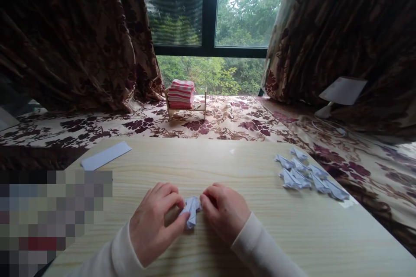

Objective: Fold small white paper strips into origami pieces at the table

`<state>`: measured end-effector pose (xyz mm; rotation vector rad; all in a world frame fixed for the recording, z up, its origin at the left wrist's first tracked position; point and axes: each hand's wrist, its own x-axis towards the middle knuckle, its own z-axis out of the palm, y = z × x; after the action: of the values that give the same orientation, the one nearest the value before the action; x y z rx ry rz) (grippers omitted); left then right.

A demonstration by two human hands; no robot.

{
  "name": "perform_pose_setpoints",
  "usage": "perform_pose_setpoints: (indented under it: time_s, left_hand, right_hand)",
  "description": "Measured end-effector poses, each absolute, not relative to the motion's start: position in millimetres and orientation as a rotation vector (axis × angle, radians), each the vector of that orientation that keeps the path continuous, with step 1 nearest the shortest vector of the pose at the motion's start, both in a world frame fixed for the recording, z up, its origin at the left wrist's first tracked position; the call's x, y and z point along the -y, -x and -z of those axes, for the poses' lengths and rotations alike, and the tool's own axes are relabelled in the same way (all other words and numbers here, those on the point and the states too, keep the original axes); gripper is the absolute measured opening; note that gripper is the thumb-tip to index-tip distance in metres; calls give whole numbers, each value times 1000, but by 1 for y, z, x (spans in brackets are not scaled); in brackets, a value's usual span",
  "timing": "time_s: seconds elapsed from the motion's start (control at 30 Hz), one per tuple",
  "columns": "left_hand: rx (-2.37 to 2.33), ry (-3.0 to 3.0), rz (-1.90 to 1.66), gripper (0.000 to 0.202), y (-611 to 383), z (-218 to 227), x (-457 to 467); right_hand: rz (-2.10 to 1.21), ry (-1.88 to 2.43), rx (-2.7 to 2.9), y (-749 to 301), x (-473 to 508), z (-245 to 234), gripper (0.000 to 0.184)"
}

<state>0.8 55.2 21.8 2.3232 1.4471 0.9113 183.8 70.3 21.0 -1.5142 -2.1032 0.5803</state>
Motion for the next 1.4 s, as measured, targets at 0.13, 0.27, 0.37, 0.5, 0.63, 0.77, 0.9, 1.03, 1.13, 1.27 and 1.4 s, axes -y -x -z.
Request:
perform_pose_setpoints:
  time_s: [0.13, 0.27, 0.37, 0.5, 0.63, 0.77, 0.9, 1.03, 1.13, 1.27, 1.4]
  left_hand:
    - [-1506, -2312, -846, 14, -3, -21, -53]
    - [-1497, -2309, -842, 14, -5, -20, -52]
    - [-1491, -2310, -829, 13, -6, -20, -51]
    - [-1508, -2307, -793, 12, -6, -21, -49]
    - [-1486, -2300, -768, 13, -5, -20, -50]
    - [-1432, -2202, -828, 14, -4, -21, -51]
    - [-1376, -1771, -896, 9, -3, -28, -56]
    - [-1099, -1127, -909, 22, 0, -36, -65]
    - [-891, -816, -974, 28, 1, -39, -69]
    - [-773, -624, -948, 28, -2, -41, -67]
    - [-761, -623, -952, 28, -4, -44, -65]
  right_hand:
    - [-567, 1576, 2115, -180, -68, -23, 29]
    - [-536, 1663, 2111, -174, -66, -22, 26]
    - [-579, 1708, 2074, -170, -66, -21, 22]
    - [-635, 1694, 2023, -168, -67, -21, 20]
    - [-705, 1618, 1990, -169, -68, -18, 22]
    - [-773, 1552, 1948, -170, -68, -15, 25]
    - [-932, 1448, 1789, -170, -67, -23, 30]
    - [-988, 1292, 1659, -172, -64, -39, 35]
    - [-920, 1201, 1588, -176, -62, -45, 31]
    - [-947, 1087, 1598, -176, -58, -41, 19]
    - [-892, 981, 1681, -173, -53, -40, 7]
